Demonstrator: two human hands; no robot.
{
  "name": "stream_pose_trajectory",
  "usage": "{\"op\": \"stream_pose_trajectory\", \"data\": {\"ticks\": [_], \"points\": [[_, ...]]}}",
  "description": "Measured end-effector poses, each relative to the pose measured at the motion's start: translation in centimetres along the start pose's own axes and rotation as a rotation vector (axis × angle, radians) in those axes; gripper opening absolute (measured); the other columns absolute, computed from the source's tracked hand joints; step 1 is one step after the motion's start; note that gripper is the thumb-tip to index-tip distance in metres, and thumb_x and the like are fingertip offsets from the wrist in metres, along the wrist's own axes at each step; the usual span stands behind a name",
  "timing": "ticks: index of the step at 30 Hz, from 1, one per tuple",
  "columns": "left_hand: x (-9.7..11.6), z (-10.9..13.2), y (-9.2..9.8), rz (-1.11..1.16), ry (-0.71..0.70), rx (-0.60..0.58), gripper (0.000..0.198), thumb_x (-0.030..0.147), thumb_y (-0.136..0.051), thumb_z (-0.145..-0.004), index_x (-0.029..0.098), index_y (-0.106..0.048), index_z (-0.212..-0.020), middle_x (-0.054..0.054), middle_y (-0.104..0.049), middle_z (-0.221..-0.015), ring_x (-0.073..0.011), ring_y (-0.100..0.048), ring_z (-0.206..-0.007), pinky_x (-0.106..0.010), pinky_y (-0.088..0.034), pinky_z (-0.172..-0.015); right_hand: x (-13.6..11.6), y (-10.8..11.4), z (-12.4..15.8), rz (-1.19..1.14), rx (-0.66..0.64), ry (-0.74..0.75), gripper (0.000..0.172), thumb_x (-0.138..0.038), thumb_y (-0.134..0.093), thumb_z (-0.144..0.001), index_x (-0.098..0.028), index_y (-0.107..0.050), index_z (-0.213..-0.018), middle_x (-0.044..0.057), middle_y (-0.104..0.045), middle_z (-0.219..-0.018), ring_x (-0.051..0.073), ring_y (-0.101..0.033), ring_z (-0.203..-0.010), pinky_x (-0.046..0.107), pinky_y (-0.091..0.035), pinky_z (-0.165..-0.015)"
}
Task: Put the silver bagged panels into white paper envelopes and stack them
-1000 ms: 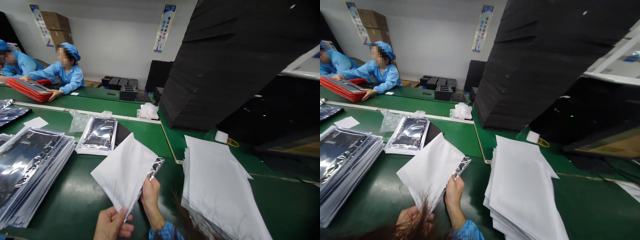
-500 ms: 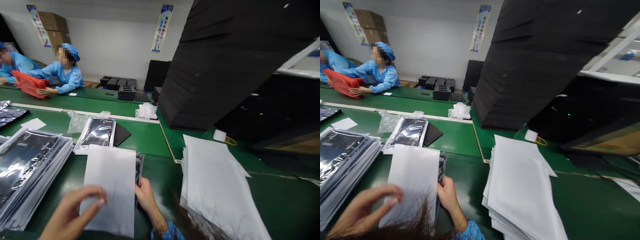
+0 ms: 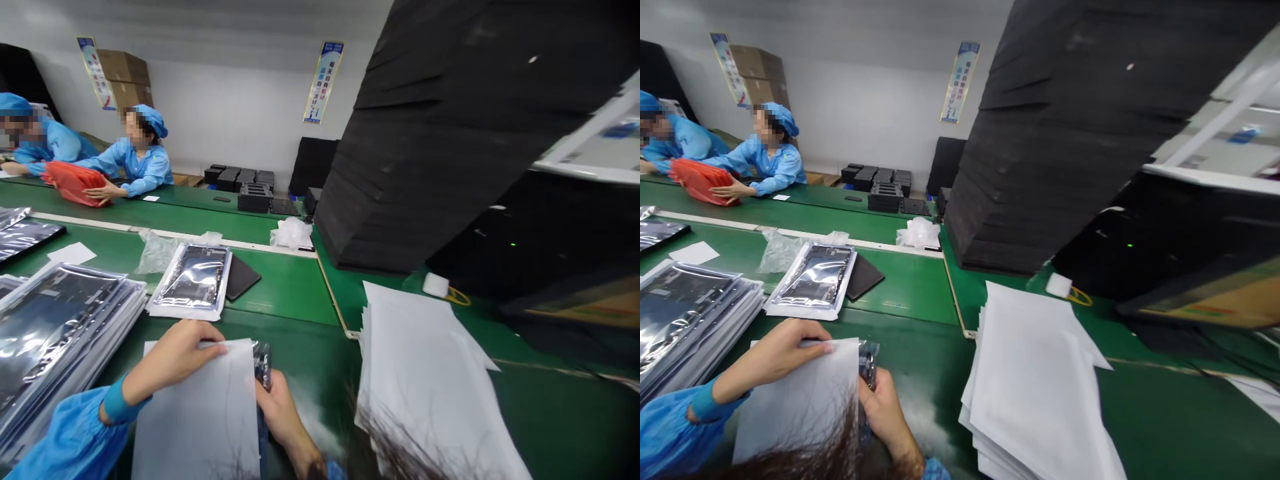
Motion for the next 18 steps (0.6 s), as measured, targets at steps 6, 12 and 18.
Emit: {"op": "stream_pose_trajectory", "data": {"ticks": [6, 12, 18], "points": [[-0.1, -0.6, -3.7, 0.001, 0.079, -0.283, 0.028, 0.036, -0.063, -0.083, 0.017, -0.082, -0.075, 0.001, -0.073, -0.066, -0.0166, -0.060, -0.065, -0.024, -0.033, -0.058, 0.8, -3.3, 0.7, -0.003, -0.260, -0.115, 0.044, -0.055, -0.084, -0.069, -0.018, -0.069, -0.052, -0.006, -0.050, -0.048, 0.012, -0.042, -0.055, 0.023, -0.033, -0.050], [-0.8, -0.8, -4.0, 0.077, 0.173, -0.209, 0.036, 0.044, -0.059, -0.082, 0.013, -0.078, -0.081, -0.002, -0.071, -0.072, -0.0177, -0.058, -0.069, -0.025, -0.038, -0.063, 0.0, -4.3, 1.2, -0.035, -0.355, -0.143, 0.034, -0.047, -0.082, -0.072, -0.019, -0.070, -0.057, -0.006, -0.050, -0.050, 0.012, -0.042, -0.059, 0.024, -0.032, -0.052], [0.6, -0.1, -6.3, -0.106, 0.042, -0.191, 0.033, 0.032, -0.051, -0.090, 0.018, -0.080, -0.080, -0.006, -0.076, -0.075, -0.0208, -0.064, -0.072, -0.029, -0.037, -0.067, 0.8, -4.9, 1.9, 0.004, -0.463, -0.167, 0.019, -0.037, -0.076, -0.073, -0.021, -0.074, -0.063, -0.009, -0.054, -0.051, 0.010, -0.038, -0.054, 0.026, -0.035, -0.055]]}}
Point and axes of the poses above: each hand's wrist, its own z-axis away from the middle knuckle, its own y-axis out of the back of the hand, x = y × z, the point moved 9 cm from there along -z, towards the middle knuckle
